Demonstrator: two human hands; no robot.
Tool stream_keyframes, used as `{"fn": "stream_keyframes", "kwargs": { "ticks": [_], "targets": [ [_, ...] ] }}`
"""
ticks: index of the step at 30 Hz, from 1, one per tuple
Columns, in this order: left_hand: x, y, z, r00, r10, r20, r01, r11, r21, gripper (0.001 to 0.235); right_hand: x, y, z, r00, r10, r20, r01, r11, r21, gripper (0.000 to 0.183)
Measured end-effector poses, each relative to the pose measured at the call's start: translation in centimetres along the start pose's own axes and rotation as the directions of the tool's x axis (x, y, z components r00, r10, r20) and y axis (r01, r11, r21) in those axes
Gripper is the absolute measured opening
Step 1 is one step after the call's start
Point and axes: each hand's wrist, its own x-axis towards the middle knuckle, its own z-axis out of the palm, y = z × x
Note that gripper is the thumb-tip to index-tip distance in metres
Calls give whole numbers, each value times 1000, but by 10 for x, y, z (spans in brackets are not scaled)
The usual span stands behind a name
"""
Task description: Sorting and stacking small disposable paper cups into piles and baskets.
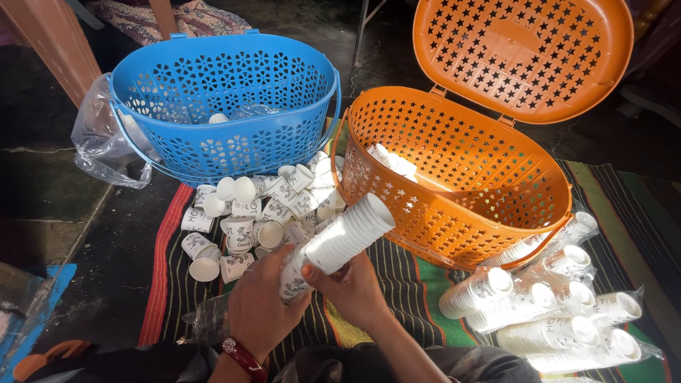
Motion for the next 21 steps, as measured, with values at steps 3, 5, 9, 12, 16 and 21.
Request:
{"fn": "stream_keyframes", "kwargs": {
  "ticks": [3,5,9,12,16,21],
  "targets": [
    [0,4,-2,996,-88,-21,87,996,-26,72,-6,5,12,998,49,-35,-49,999,-13,58],
    [-1,5,-1,994,-104,-23,103,993,-53,69,-7,10,15,998,-64,-14,63,997,-52,62],
    [-6,-1,7,984,-165,-60,160,984,-84,59,-7,12,17,983,-182,-1,167,905,-392,71],
    [-6,3,5,981,-157,-110,148,985,-86,54,-9,11,19,997,-68,43,79,942,-326,82],
    [-3,7,3,985,-126,-118,115,988,-100,57,-12,1,21,981,-190,-46,143,859,-492,85],
    [-1,4,4,986,-155,-56,151,986,-67,68,-8,-40,15,703,-674,-226,669,735,-111,83]
  ]
}}
